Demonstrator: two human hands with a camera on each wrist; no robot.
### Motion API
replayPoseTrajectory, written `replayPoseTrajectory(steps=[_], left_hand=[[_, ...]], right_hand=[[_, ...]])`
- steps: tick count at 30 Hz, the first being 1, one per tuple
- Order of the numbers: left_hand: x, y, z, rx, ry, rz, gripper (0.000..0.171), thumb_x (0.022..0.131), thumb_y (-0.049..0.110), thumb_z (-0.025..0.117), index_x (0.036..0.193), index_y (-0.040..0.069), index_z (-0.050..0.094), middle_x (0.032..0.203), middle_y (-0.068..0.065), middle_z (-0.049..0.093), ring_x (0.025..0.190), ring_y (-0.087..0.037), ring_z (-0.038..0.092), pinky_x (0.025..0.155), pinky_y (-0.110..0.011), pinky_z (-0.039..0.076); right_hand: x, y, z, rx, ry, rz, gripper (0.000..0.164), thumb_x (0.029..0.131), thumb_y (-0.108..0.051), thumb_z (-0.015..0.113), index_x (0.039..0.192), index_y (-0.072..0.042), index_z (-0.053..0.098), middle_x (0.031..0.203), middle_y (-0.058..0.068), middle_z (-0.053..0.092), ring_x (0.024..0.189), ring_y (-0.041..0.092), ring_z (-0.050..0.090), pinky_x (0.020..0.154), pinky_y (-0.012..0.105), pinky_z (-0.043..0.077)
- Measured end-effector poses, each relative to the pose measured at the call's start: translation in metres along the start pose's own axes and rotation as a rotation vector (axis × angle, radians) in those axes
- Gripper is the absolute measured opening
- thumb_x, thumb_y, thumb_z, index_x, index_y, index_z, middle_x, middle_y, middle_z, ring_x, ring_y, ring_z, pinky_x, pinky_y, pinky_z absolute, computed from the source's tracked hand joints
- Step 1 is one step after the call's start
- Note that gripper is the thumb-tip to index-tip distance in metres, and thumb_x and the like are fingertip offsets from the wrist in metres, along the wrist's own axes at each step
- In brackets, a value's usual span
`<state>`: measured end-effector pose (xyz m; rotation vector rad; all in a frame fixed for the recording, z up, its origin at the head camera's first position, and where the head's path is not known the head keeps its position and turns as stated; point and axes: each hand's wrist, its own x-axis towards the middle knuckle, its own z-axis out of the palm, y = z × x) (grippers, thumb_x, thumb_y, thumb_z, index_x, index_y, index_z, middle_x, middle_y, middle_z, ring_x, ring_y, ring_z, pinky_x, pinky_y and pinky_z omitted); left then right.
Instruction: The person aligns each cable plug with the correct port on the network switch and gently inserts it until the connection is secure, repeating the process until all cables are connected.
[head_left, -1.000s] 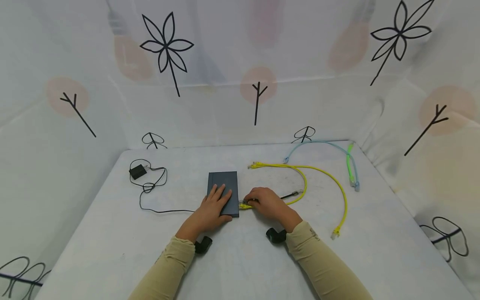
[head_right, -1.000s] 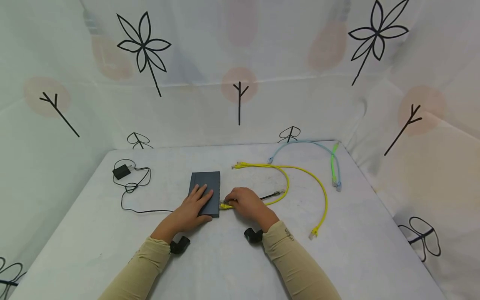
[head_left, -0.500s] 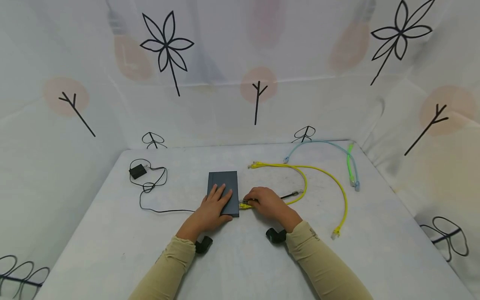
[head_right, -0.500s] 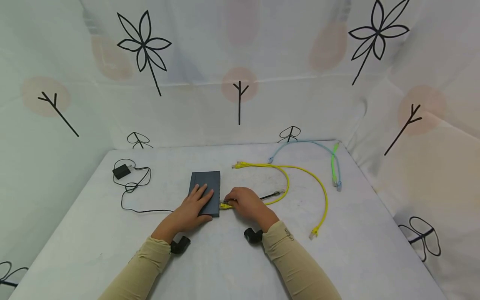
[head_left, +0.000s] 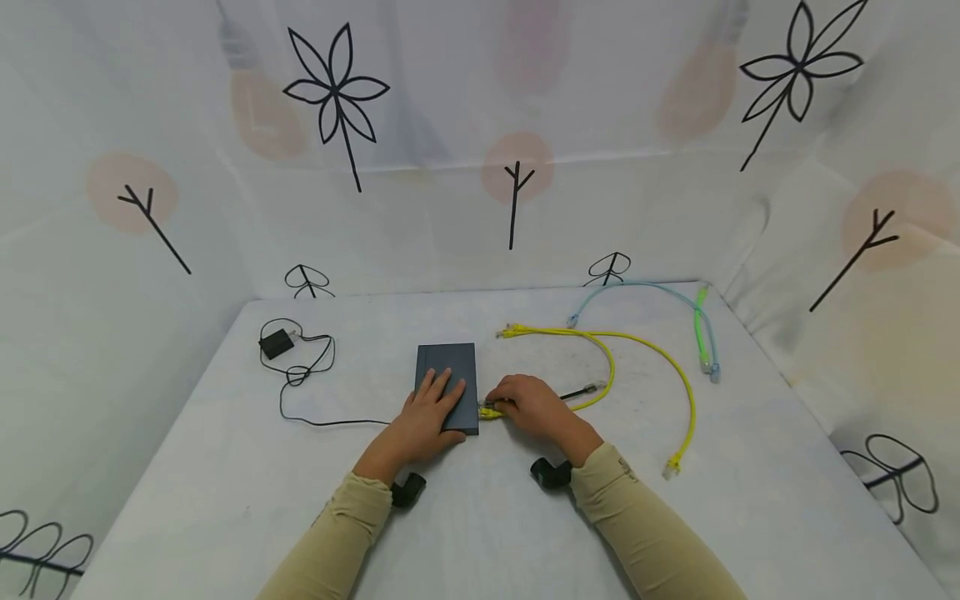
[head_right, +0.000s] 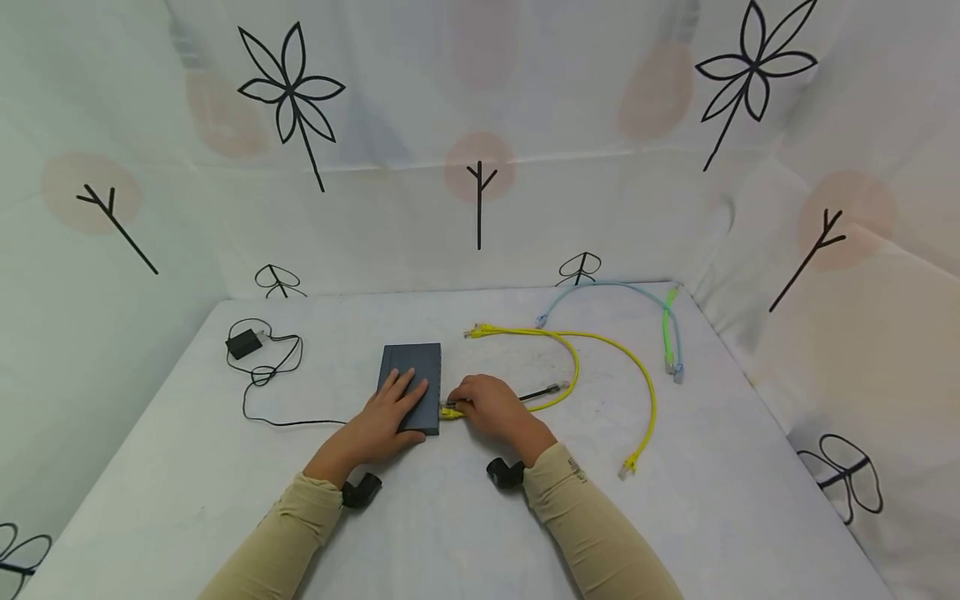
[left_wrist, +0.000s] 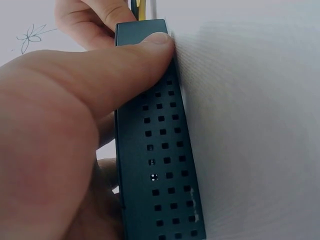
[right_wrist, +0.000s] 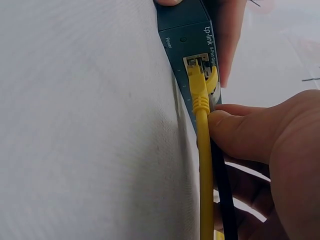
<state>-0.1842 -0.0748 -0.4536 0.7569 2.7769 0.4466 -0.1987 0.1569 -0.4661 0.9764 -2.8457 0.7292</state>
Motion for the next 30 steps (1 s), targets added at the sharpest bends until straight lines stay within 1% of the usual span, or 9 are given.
replayPoseTrajectory(steps=[7,15,22,30], left_hand=[[0.000,0.000,-0.001,-0.002,0.002,0.001,0.080,0.092,0.043,0.064,0.156,0.017,0.024,0.163,-0.013,0.011,0.151,-0.039,0.003,0.113,-0.063,0.023],[-0.001,-0.001,0.000,-0.016,0.013,0.009,0.079,0.092,0.044,0.063,0.155,0.016,0.025,0.163,-0.013,0.012,0.150,-0.039,0.004,0.113,-0.062,0.023],[0.000,0.001,0.001,-0.026,0.022,0.017,0.080,0.092,0.043,0.064,0.155,0.015,0.025,0.163,-0.015,0.012,0.150,-0.040,0.004,0.113,-0.062,0.023],[-0.001,0.003,0.000,-0.034,0.017,-0.005,0.079,0.092,0.043,0.064,0.155,0.016,0.025,0.163,-0.013,0.011,0.150,-0.039,0.002,0.113,-0.062,0.023]], right_hand=[[0.000,-0.001,-0.001,0.010,0.000,0.013,0.018,0.094,-0.012,0.062,0.107,-0.012,0.074,0.099,0.000,0.071,0.092,0.016,0.066,0.082,0.033,0.053],[-0.001,-0.001,-0.003,0.020,-0.040,0.060,0.019,0.095,-0.014,0.061,0.109,-0.014,0.074,0.101,-0.001,0.071,0.094,0.015,0.065,0.084,0.034,0.053],[-0.003,0.001,-0.007,0.008,-0.060,0.070,0.021,0.095,-0.015,0.061,0.112,-0.014,0.073,0.104,0.000,0.071,0.097,0.016,0.066,0.085,0.035,0.052],[-0.005,0.003,-0.015,0.018,-0.092,0.103,0.022,0.095,-0.014,0.061,0.113,-0.013,0.073,0.108,0.001,0.071,0.102,0.018,0.066,0.089,0.037,0.052]])
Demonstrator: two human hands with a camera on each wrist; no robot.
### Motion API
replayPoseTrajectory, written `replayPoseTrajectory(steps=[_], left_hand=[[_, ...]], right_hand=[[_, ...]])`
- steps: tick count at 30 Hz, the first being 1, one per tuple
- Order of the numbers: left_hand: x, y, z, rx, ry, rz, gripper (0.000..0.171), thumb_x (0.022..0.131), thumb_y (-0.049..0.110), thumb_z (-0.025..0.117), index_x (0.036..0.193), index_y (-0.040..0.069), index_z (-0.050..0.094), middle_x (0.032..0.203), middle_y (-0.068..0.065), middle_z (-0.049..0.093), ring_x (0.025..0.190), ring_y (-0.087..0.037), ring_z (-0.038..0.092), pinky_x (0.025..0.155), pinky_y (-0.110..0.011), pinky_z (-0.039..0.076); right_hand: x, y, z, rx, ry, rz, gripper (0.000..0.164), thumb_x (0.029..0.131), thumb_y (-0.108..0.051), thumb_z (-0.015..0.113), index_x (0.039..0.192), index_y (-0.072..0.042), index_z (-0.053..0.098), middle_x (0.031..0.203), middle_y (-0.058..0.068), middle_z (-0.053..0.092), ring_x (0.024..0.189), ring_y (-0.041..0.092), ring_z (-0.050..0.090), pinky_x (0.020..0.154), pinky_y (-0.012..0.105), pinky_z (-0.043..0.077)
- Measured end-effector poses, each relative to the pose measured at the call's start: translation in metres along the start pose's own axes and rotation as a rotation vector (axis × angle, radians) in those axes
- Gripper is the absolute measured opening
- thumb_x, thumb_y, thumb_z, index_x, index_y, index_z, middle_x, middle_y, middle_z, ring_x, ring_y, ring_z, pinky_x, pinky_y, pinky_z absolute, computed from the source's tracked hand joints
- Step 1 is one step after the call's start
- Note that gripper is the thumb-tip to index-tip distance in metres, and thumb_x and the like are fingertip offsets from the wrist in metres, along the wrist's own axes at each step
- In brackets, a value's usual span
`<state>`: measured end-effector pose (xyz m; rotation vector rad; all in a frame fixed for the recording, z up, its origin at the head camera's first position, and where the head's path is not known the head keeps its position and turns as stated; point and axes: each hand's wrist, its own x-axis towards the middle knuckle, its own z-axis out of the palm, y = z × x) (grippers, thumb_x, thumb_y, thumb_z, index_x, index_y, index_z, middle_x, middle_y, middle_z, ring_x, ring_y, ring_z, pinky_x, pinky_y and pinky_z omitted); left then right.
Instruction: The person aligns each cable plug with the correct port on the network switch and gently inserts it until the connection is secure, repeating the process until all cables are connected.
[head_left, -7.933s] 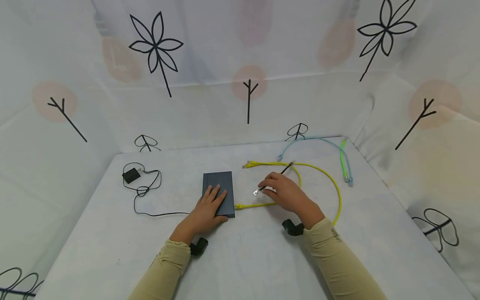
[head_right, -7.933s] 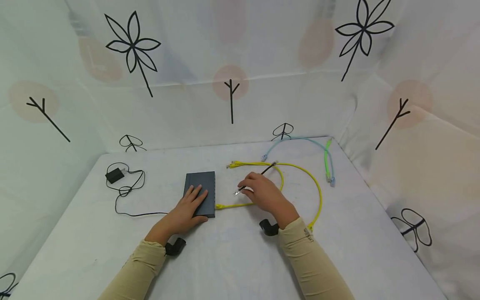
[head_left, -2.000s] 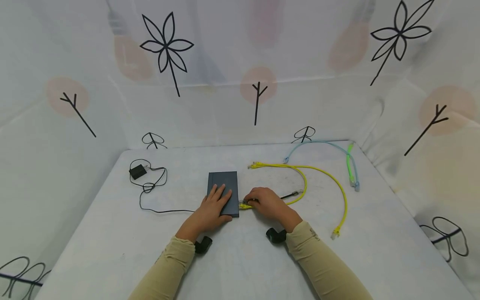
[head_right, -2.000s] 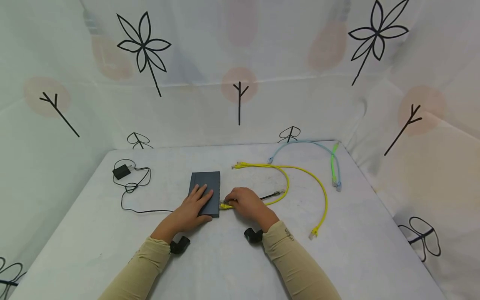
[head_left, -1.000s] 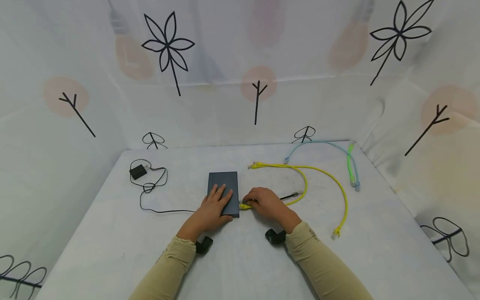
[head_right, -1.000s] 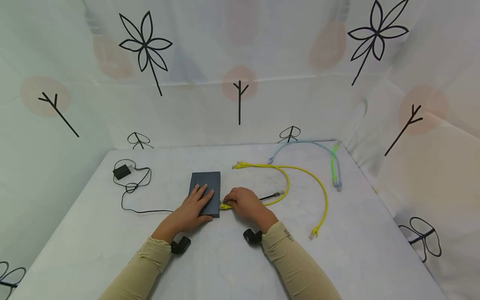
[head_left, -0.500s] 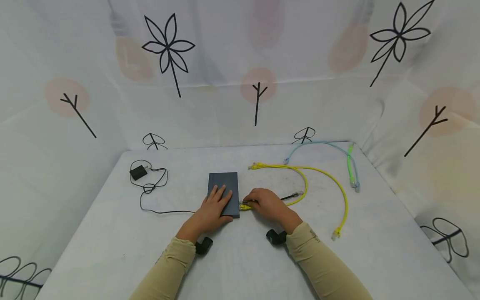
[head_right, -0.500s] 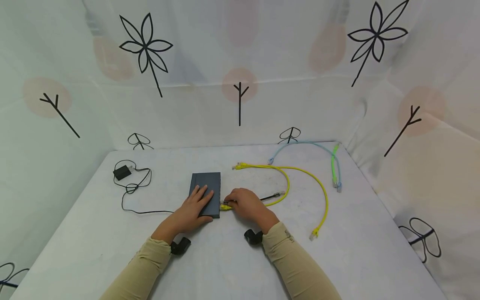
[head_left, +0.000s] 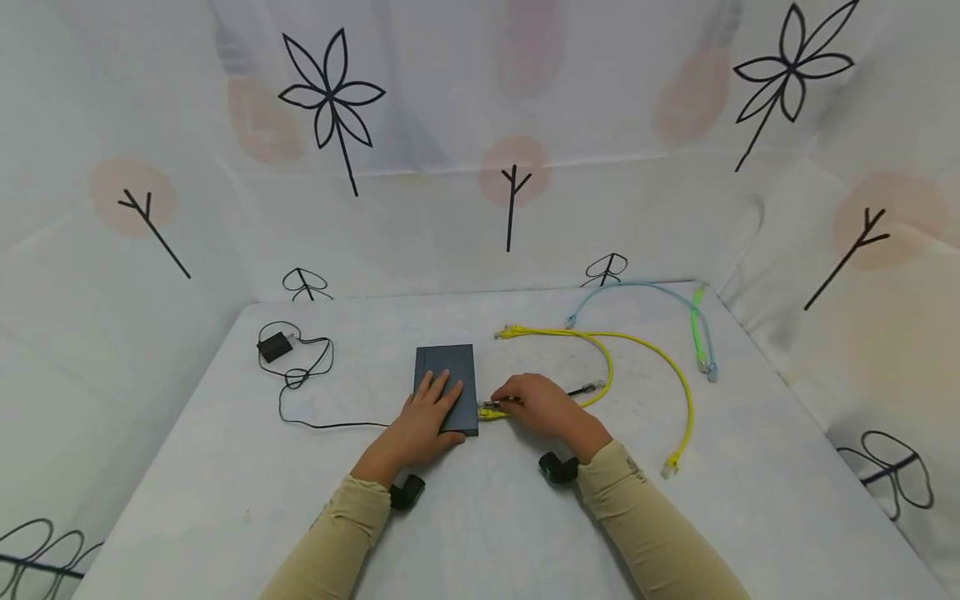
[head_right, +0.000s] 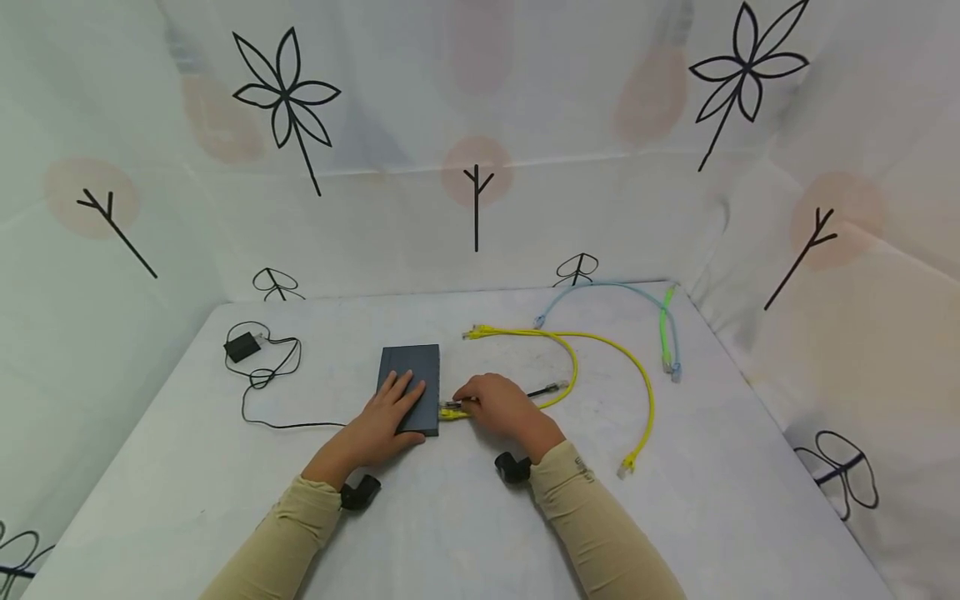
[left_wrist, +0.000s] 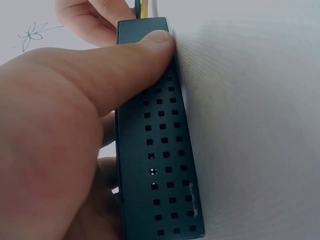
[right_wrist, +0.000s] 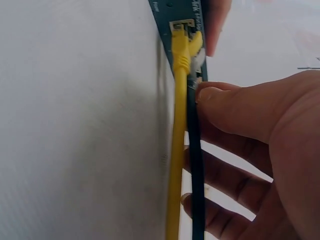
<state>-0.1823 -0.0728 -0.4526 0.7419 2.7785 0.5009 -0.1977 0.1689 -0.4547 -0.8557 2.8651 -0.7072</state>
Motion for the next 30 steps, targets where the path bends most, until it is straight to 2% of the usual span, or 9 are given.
replayPoseTrajectory(steps=[8,21,30], left_hand=[[-0.001,0.001,0.000,0.003,0.011,-0.002,0.079,0.092,0.043,0.064,0.155,0.016,0.026,0.163,-0.014,0.012,0.150,-0.040,0.002,0.114,-0.062,0.023],[0.000,0.001,0.002,0.012,0.000,0.001,0.078,0.092,0.043,0.064,0.155,0.016,0.027,0.163,-0.014,0.012,0.150,-0.040,0.002,0.114,-0.061,0.023],[-0.002,0.000,0.001,-0.015,0.001,0.011,0.078,0.092,0.041,0.065,0.155,0.016,0.026,0.163,-0.014,0.011,0.150,-0.040,0.001,0.114,-0.062,0.021]], right_hand=[[-0.005,-0.001,-0.010,0.026,-0.006,0.021,0.020,0.094,-0.013,0.062,0.110,-0.014,0.074,0.108,0.000,0.071,0.105,0.019,0.065,0.091,0.038,0.051],[-0.019,0.000,-0.023,0.044,0.014,0.053,0.021,0.094,-0.015,0.063,0.112,-0.012,0.073,0.109,0.001,0.071,0.099,0.018,0.066,0.084,0.035,0.053],[-0.037,0.008,-0.031,0.019,0.028,0.073,0.018,0.093,-0.011,0.064,0.107,-0.012,0.075,0.105,0.000,0.072,0.099,0.019,0.066,0.085,0.035,0.052]])
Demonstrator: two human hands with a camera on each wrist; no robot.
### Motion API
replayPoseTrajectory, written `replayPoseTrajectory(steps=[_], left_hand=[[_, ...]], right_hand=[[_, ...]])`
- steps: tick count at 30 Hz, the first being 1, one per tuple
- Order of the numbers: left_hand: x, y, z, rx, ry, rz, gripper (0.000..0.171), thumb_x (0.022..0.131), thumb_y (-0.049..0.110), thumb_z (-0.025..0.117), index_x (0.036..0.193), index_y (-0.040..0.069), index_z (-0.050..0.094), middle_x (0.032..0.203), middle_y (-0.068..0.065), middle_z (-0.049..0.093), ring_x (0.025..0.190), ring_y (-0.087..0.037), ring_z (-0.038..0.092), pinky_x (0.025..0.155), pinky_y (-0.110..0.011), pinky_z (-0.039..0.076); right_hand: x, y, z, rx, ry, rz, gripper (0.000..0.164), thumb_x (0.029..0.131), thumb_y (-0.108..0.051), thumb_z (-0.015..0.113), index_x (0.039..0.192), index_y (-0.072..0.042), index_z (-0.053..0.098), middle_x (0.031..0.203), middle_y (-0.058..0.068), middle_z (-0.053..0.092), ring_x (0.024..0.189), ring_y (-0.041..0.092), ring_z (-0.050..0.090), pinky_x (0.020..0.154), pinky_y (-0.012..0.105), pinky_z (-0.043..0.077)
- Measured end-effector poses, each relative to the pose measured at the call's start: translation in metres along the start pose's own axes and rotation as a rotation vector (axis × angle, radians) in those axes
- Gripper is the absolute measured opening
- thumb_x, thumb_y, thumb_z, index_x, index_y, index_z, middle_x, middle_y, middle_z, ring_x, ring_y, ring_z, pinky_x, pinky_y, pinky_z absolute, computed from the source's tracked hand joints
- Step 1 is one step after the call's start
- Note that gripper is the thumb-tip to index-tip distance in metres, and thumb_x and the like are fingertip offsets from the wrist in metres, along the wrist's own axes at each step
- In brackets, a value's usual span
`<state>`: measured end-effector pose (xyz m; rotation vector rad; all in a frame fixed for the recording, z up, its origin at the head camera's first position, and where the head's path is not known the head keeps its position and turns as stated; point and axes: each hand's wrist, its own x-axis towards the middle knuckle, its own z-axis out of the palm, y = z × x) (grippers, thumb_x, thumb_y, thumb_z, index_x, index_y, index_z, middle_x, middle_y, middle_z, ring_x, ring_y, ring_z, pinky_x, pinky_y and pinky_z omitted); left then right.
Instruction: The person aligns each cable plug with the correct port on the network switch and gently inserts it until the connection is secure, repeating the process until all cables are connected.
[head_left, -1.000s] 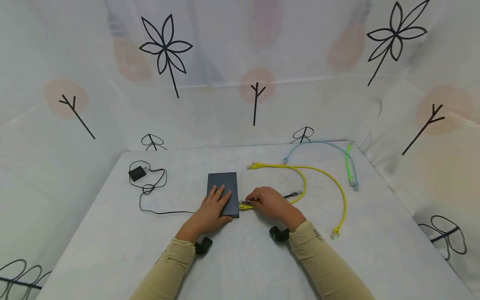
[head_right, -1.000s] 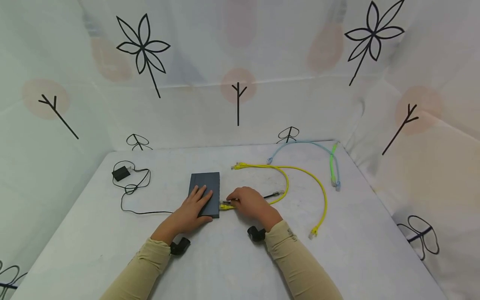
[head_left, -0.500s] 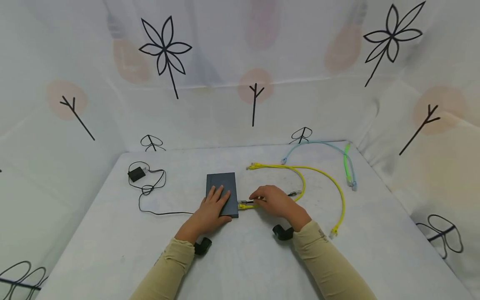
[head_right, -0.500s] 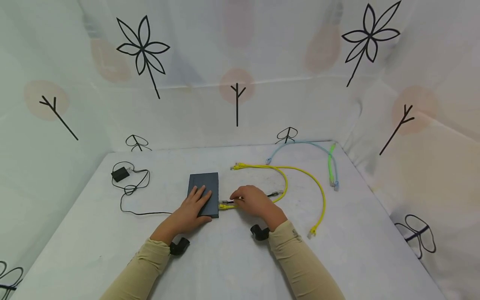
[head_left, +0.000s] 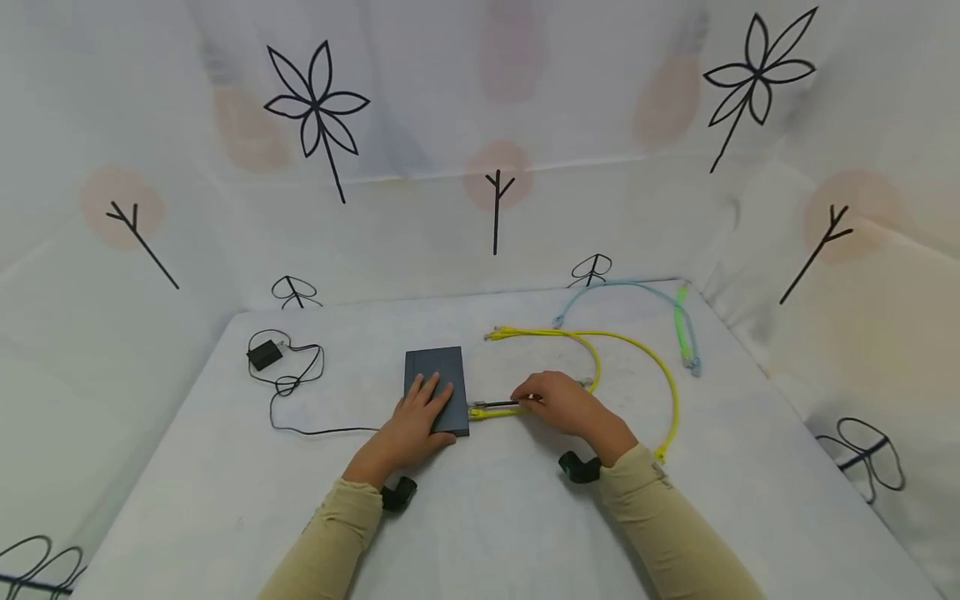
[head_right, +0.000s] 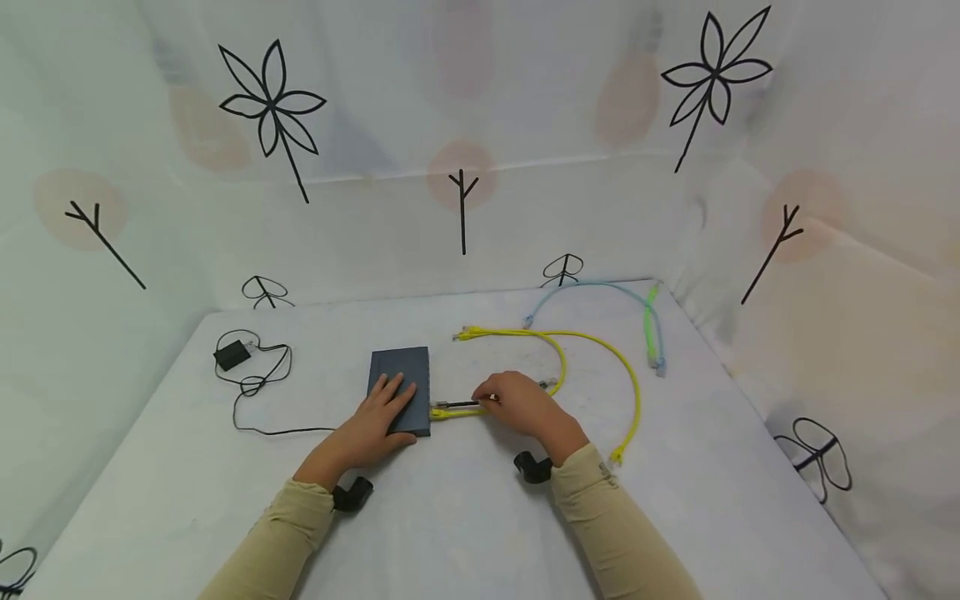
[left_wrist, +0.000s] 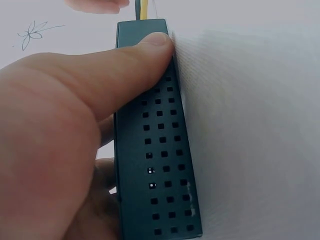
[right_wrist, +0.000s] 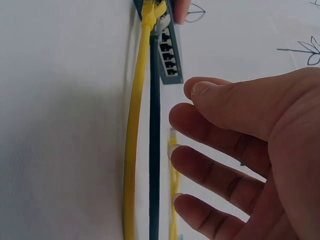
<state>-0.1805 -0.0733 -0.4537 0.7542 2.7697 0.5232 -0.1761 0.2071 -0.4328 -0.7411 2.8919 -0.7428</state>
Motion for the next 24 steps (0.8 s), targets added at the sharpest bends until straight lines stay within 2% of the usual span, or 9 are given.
replayPoseTrajectory(steps=[4,10,18,24], left_hand=[[-0.001,-0.002,0.000,-0.002,0.000,0.001,0.079,0.092,0.042,0.064,0.155,0.016,0.026,0.163,-0.014,0.011,0.150,-0.040,0.001,0.114,-0.063,0.022],[0.001,-0.004,0.001,0.010,0.004,0.012,0.079,0.092,0.042,0.064,0.155,0.016,0.026,0.163,-0.015,0.012,0.150,-0.041,0.002,0.114,-0.062,0.022],[0.000,-0.006,0.002,-0.009,0.001,0.007,0.078,0.092,0.042,0.065,0.155,0.016,0.027,0.163,-0.014,0.011,0.150,-0.040,0.002,0.114,-0.062,0.022],[0.001,-0.008,0.005,0.006,-0.001,0.005,0.079,0.092,0.043,0.064,0.155,0.016,0.026,0.163,-0.013,0.011,0.150,-0.039,0.002,0.114,-0.062,0.023]], right_hand=[[-0.007,0.007,-0.001,-0.014,0.007,0.003,0.017,0.092,-0.011,0.065,0.105,-0.012,0.075,0.103,-0.001,0.073,0.100,0.019,0.066,0.087,0.036,0.052],[-0.019,0.022,-0.004,-0.055,0.012,0.019,0.016,0.091,-0.013,0.066,0.104,-0.013,0.076,0.101,-0.003,0.073,0.092,0.015,0.065,0.081,0.033,0.052],[-0.032,0.036,-0.009,-0.090,0.010,0.023,0.016,0.091,-0.012,0.066,0.103,-0.014,0.076,0.101,-0.002,0.072,0.095,0.018,0.066,0.083,0.035,0.053],[-0.045,0.045,-0.015,-0.106,0.013,0.043,0.013,0.091,-0.013,0.067,0.101,-0.016,0.075,0.096,-0.006,0.071,0.088,0.012,0.064,0.078,0.033,0.052]])
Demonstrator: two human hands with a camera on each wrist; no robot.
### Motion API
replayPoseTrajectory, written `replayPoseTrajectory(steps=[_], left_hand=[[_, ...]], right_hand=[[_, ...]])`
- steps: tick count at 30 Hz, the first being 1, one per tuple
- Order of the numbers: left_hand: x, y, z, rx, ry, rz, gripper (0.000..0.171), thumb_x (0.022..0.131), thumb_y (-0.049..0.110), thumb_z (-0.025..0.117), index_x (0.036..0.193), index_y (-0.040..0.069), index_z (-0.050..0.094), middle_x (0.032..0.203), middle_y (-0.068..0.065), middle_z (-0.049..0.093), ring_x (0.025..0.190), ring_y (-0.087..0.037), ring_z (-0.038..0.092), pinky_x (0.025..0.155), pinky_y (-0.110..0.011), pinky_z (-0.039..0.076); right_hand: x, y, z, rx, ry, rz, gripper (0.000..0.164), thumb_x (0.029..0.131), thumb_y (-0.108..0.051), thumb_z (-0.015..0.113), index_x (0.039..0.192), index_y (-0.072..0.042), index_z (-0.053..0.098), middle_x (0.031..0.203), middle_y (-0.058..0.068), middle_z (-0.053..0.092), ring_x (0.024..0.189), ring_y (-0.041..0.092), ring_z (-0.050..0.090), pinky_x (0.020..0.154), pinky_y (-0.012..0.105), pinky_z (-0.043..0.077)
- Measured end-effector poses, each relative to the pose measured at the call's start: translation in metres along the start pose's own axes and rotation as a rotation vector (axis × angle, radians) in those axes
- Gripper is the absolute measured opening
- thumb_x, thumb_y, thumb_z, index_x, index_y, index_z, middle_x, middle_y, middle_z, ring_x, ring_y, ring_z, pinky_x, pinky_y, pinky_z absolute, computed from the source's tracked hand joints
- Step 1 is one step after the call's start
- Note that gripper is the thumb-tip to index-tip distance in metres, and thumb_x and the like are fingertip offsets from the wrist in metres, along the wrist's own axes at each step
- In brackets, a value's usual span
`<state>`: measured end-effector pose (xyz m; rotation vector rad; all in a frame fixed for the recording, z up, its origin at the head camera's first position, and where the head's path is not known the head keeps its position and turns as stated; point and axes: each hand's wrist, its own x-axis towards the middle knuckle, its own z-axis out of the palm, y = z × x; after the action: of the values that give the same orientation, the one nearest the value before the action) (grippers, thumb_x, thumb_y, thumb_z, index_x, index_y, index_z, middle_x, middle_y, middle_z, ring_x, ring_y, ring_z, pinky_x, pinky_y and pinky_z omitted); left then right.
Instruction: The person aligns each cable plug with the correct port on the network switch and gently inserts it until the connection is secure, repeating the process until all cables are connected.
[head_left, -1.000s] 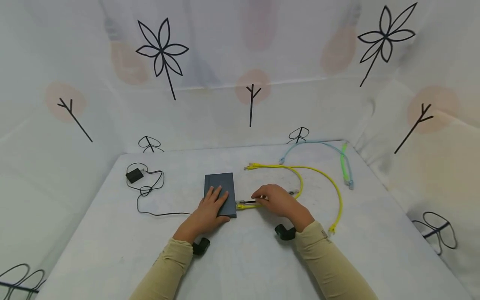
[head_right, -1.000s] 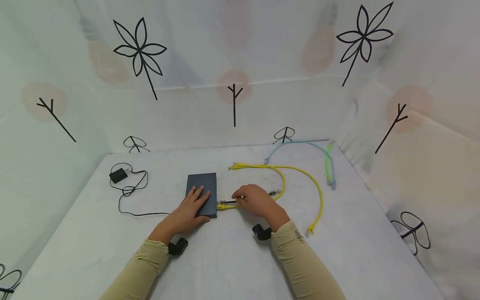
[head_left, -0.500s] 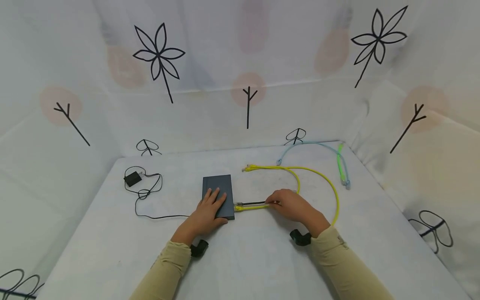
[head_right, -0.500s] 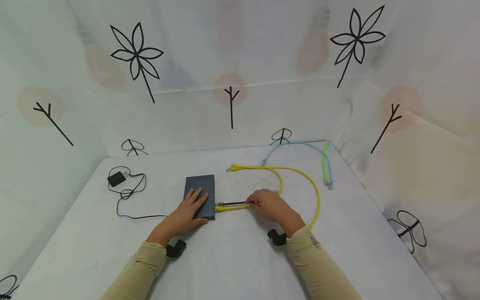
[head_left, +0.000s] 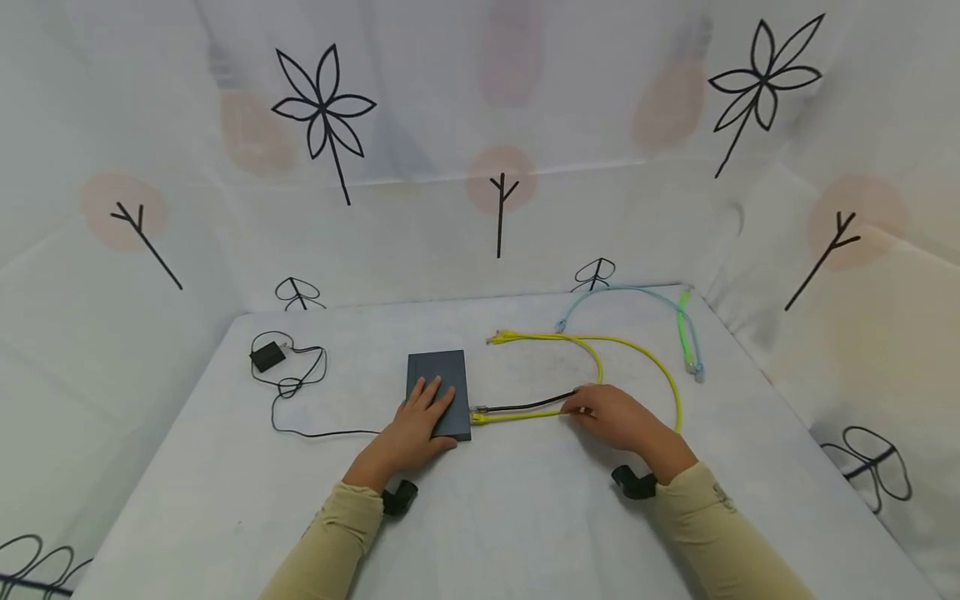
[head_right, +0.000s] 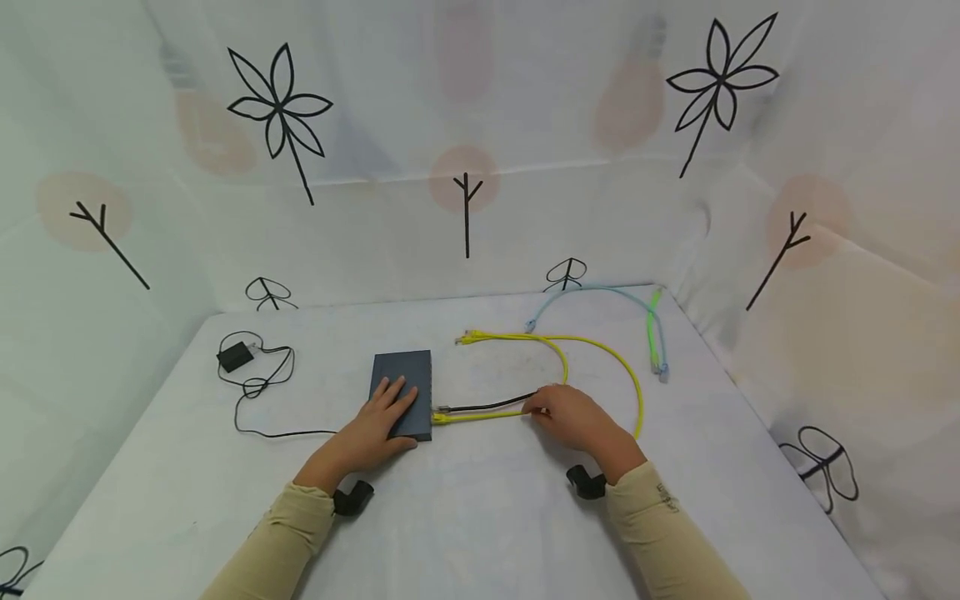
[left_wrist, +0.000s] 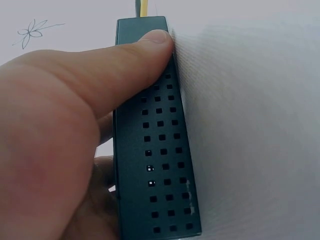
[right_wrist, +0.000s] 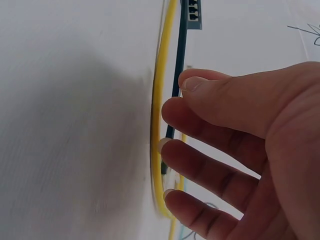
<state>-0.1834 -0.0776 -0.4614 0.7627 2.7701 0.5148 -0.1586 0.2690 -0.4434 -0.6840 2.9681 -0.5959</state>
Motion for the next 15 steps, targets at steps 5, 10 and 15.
replayPoseTrajectory(steps=[5,10,15], left_hand=[[0.000,0.000,0.000,-0.009,-0.003,-0.007,0.079,0.092,0.043,0.064,0.155,0.017,0.025,0.164,-0.012,0.010,0.151,-0.038,0.001,0.115,-0.062,0.021],[0.000,0.000,0.000,-0.005,0.000,-0.011,0.078,0.092,0.044,0.064,0.155,0.018,0.026,0.164,-0.011,0.010,0.151,-0.038,0.001,0.115,-0.061,0.022],[-0.001,0.000,-0.001,-0.010,0.006,-0.005,0.078,0.092,0.043,0.064,0.155,0.017,0.026,0.164,-0.012,0.011,0.151,-0.038,0.001,0.114,-0.061,0.022]], right_hand=[[-0.011,0.009,-0.003,-0.016,-0.012,0.030,0.014,0.090,-0.012,0.067,0.101,-0.016,0.075,0.096,-0.007,0.071,0.087,0.011,0.063,0.078,0.033,0.052],[-0.019,0.015,-0.008,-0.015,-0.039,0.055,0.016,0.090,-0.010,0.066,0.102,-0.015,0.075,0.099,-0.005,0.072,0.089,0.013,0.064,0.079,0.034,0.053],[-0.027,0.018,-0.016,-0.002,-0.055,0.097,0.018,0.090,-0.009,0.065,0.104,-0.015,0.074,0.098,-0.005,0.070,0.089,0.013,0.062,0.078,0.034,0.052]])
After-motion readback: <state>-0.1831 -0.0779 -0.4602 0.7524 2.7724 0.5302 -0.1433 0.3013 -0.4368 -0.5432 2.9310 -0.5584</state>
